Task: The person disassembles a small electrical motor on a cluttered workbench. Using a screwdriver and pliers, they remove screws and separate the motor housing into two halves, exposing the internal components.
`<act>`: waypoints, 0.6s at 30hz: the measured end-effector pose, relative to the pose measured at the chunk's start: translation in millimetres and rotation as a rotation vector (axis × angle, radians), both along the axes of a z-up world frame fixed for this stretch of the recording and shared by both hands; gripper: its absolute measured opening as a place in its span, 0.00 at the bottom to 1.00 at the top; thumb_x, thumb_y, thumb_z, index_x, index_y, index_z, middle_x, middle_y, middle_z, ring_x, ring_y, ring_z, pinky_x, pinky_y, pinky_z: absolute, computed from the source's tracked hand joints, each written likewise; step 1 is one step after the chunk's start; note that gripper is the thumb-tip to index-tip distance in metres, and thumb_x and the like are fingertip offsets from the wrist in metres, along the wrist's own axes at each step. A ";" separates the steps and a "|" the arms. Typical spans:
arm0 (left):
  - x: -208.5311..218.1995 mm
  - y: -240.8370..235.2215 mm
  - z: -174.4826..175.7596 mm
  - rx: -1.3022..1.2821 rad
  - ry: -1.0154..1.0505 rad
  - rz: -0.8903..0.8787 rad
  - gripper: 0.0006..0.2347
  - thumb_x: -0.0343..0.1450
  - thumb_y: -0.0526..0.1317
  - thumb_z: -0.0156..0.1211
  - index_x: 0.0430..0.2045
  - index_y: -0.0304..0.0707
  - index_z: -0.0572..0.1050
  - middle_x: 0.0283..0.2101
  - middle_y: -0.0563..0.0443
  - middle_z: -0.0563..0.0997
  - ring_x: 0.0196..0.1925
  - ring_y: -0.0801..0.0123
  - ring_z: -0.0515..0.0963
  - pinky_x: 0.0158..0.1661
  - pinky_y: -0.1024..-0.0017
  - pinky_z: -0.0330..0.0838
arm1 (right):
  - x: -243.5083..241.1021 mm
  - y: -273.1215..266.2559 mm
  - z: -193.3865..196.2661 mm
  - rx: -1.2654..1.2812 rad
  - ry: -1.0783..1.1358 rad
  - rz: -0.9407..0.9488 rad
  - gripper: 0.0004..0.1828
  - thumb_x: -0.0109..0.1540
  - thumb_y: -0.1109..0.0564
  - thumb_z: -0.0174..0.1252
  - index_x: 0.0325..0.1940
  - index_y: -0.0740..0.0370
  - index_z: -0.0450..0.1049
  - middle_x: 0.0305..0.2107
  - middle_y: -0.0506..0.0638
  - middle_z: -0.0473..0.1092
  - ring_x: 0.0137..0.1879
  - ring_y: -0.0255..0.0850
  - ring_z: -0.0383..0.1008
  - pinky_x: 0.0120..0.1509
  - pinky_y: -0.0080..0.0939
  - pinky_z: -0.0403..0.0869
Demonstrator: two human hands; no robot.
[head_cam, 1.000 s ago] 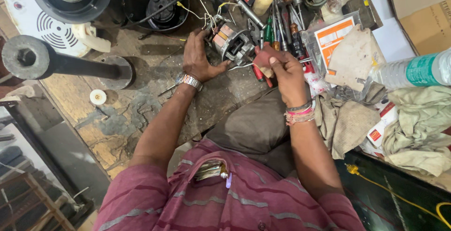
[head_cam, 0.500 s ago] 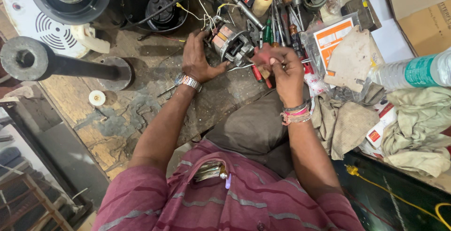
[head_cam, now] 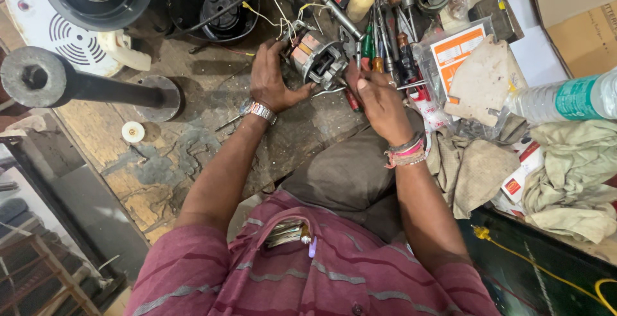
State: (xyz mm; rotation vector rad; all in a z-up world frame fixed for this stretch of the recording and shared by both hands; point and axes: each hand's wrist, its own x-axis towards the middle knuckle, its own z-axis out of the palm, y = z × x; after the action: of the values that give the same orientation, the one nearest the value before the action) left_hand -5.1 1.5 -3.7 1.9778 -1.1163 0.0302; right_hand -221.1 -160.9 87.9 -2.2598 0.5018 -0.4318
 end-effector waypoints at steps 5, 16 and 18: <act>0.5 -0.8 4.3 -0.002 0.003 -0.015 0.41 0.55 0.56 0.80 0.58 0.35 0.64 0.54 0.36 0.72 0.55 0.44 0.75 0.55 0.53 0.72 | 4.8 10.3 -2.1 0.177 0.191 -0.222 0.16 0.62 0.52 0.67 0.50 0.64 0.80 0.28 0.56 0.76 0.32 0.42 0.73 0.39 0.41 0.72; 1.8 -8.7 28.1 -0.163 0.148 0.018 0.42 0.54 0.49 0.81 0.60 0.34 0.63 0.55 0.37 0.73 0.58 0.46 0.75 0.59 0.54 0.71 | 5.9 -4.1 -61.1 0.496 -0.375 -0.282 0.04 0.73 0.64 0.56 0.47 0.70 0.72 0.41 0.46 0.72 0.46 0.30 0.70 0.52 0.31 0.69; 1.3 -14.1 38.9 -0.025 0.115 0.066 0.43 0.53 0.52 0.80 0.60 0.31 0.64 0.51 0.37 0.73 0.54 0.46 0.74 0.55 0.53 0.70 | -3.4 -1.4 -54.6 0.524 -0.429 -0.263 0.09 0.72 0.64 0.54 0.54 0.67 0.76 0.47 0.45 0.76 0.52 0.30 0.74 0.59 0.30 0.72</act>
State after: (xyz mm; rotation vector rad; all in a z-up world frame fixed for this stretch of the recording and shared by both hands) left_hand -3.8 -12.6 35.2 1.9681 -0.9724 -0.0340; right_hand -224.5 -162.2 33.3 -1.5489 0.6034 -0.7943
